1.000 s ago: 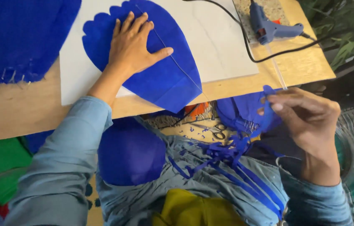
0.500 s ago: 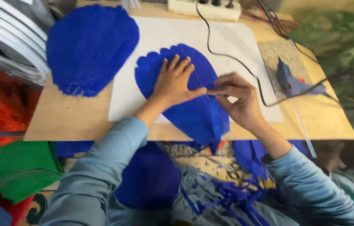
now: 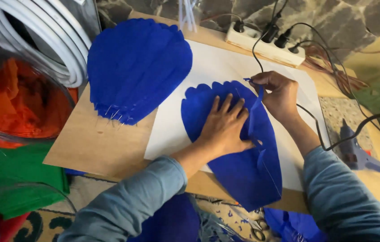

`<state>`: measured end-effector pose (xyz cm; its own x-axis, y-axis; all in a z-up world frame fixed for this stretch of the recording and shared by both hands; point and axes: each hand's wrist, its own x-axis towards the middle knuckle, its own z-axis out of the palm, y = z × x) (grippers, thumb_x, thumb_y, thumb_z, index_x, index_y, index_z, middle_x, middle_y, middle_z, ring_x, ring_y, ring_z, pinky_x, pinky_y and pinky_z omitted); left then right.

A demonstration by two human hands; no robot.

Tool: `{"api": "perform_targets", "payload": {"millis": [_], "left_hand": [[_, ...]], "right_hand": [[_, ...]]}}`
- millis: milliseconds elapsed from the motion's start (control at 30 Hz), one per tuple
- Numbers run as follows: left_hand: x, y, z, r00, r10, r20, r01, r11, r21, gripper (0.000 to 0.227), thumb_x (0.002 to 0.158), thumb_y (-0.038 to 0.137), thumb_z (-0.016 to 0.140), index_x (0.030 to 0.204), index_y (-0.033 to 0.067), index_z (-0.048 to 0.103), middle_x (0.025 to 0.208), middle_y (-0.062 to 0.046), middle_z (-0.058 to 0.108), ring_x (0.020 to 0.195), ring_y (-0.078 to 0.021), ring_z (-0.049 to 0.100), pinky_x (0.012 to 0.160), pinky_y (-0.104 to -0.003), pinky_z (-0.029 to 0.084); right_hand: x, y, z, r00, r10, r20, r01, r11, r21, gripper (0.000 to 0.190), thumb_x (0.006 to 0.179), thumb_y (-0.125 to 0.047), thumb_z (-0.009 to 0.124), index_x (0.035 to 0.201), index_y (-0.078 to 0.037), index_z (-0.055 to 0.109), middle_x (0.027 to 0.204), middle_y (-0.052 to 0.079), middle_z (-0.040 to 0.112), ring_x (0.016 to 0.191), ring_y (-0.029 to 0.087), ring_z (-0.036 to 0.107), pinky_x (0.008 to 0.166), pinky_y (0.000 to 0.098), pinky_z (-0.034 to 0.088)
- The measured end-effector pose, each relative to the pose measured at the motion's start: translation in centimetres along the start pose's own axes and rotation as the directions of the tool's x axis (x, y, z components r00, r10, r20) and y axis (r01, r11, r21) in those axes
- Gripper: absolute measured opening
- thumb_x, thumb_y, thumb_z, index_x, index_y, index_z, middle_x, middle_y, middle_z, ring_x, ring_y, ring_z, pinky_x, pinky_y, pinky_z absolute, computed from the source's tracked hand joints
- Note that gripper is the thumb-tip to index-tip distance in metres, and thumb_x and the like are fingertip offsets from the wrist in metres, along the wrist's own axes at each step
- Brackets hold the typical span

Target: Assembling blue fabric petals by gluing thin wire supports to them using a hot glue gun.

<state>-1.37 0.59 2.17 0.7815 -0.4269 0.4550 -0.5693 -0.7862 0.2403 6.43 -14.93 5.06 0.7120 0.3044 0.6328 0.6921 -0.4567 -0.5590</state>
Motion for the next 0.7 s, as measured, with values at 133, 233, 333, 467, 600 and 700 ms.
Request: {"api": "perform_targets", "payload": {"millis": [133,233,333,467,600,700], "left_hand": [[0.1,0.0,0.5,0.999,-0.025,0.04,0.027,0.999,-0.028,0.08,0.057,0.062,0.06,0.115,0.0072,0.053,0.127,-0.015,0.046,0.124,-0.0396,0.034,0.1,-0.06,0.024],[-0.1,0.0,0.8,1.0,-0.021,-0.009,0.021,0.999,-0.026,0.077,0.057,0.059,0.061,0.112,0.0064,0.054,0.125,-0.015,0.047,0.122,-0.0398,0.036,0.1,-0.06,0.025],[-0.1,0.1,1.2,0.997,-0.01,-0.073,0.009,1.0,-0.025,0.073,0.056,0.055,0.062,0.109,0.0058,0.056,0.123,-0.016,0.049,0.12,-0.0401,0.039,0.099,-0.059,0.027],[-0.2,0.1,0.7,0.998,-0.01,-0.057,0.008,0.999,-0.035,0.069,0.056,0.053,0.061,0.107,0.0062,0.057,0.122,-0.016,0.048,0.121,-0.0404,0.038,0.099,-0.06,0.027],[-0.1,0.1,0.8,0.998,-0.022,-0.055,0.02,0.999,-0.031,0.071,0.055,0.055,0.061,0.108,0.0073,0.056,0.122,-0.015,0.049,0.121,-0.04,0.037,0.099,-0.06,0.027],[0.0,0.2,0.4,0.999,-0.035,0.026,0.036,0.999,-0.039,0.071,0.057,0.054,0.058,0.112,0.0078,0.054,0.125,-0.015,0.045,0.124,-0.0393,0.034,0.101,-0.059,0.024]], "right_hand": [[-0.4,1.6,1.2,0.996,-0.081,0.047,0.083,0.996,-0.036,0.008,0.077,0.006,0.07,0.081,0.003,0.064,0.079,0.017,0.063,0.077,0.033,0.064,0.064,0.0343,0.052],[-0.9,2.8,1.6,0.99,-0.128,0.067,0.135,0.985,-0.106,0.006,0.078,0.001,0.07,0.08,-0.001,0.065,0.079,0.014,0.064,0.076,0.031,0.064,0.062,0.0321,0.051],[-1.3,3.7,1.7,0.986,-0.148,0.08,0.158,0.977,-0.142,0.007,0.079,-0.004,0.071,0.078,-0.004,0.065,0.079,0.01,0.065,0.075,0.027,0.064,0.061,0.0295,0.05],[-1.1,2.9,1.4,0.981,-0.138,0.139,0.157,0.978,-0.139,0.006,0.077,-0.005,0.071,0.079,-0.006,0.065,0.082,0.009,0.067,0.078,0.028,0.064,0.064,0.03,0.047],[-1.1,3.0,1.3,0.975,-0.152,0.163,0.175,0.975,-0.138,0.007,0.077,-0.005,0.071,0.079,-0.005,0.064,0.082,0.01,0.067,0.078,0.029,0.064,0.066,0.0308,0.047],[-1.1,3.3,1.3,0.968,-0.176,0.18,0.202,0.97,-0.133,0.008,0.076,-0.006,0.072,0.079,-0.005,0.065,0.081,0.011,0.066,0.079,0.032,0.064,0.067,0.0329,0.047]]}}
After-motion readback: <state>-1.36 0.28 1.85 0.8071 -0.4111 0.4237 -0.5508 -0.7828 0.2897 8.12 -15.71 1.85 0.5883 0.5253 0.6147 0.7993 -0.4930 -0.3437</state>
